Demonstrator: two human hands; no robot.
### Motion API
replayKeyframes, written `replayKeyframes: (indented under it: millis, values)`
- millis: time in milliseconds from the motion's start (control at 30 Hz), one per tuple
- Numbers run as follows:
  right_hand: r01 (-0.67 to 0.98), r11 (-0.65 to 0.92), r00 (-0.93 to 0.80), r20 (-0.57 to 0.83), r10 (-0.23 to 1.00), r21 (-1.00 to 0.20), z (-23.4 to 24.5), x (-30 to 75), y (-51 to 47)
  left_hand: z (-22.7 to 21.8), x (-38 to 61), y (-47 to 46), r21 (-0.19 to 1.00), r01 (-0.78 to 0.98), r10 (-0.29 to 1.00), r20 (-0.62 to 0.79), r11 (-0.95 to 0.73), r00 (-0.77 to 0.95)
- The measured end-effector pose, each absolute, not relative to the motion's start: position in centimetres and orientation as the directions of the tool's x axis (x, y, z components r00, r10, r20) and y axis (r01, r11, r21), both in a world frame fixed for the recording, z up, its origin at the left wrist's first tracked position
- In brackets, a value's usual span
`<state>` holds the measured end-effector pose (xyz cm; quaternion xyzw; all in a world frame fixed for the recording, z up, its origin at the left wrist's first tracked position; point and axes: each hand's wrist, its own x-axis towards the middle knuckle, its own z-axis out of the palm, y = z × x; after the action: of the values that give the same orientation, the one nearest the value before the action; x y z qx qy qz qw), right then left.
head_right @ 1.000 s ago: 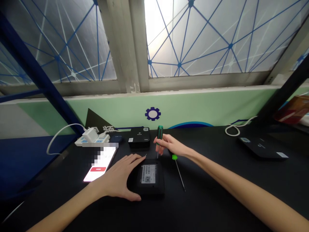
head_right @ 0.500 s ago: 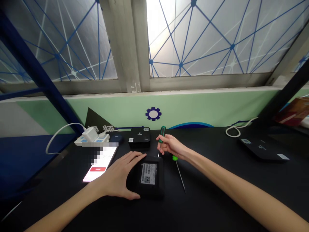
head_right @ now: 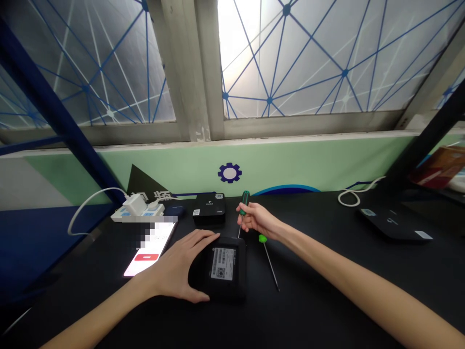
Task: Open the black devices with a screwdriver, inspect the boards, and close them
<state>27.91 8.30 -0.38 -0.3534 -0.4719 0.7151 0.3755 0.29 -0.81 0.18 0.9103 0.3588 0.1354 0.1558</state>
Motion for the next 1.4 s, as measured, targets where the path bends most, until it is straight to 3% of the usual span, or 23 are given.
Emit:
replayKeyframes:
  millis: [267, 567, 800, 1100, 1233, 1400]
  values:
    - [-0.156, -0.317, -0.498, -0.202, 0.843, -0.936, 0.0, 27.9, 7.5, 0.1, 0.5, -1.0, 0.375, 0.585, 0.670, 0.155, -0.720, 0.726]
    - [-0.075, -0.186, -0.478, -0.129, 0.869, -0.980, 0.0, 27.5, 7.2, -0.3, 0.5, -0.9, 0.415, 0.622, 0.707, 0.081, -0.664, 0.702]
    - [0.034, -0.054, -0.574, -0.064, 0.817, -0.998, -0.4, 27.3, 6.9, -0.5, 0.5, -0.9, 0.427, 0.678, 0.746, -0.011, -0.599, 0.666]
    - [0.104, 0.178, -0.296, 0.140, 0.945, -0.979, 0.7, 27.9, 7.3, -0.1, 0.6, -1.1, 0.435, 0.670, 0.743, -0.001, -0.602, 0.669]
    - [0.355, 0.291, -0.204, 0.230, 0.951, -0.888, 1.0, 28.7, 6.6, 0.1, 0.7, -1.3, 0.418, 0.676, 0.742, -0.007, -0.607, 0.670]
    - [0.781, 0.300, -0.150, 0.301, 0.942, -0.547, 0.7, 29.1, 4.8, 0.1, 0.4, -1.4, 0.394, 0.663, 0.727, 0.017, -0.636, 0.687]
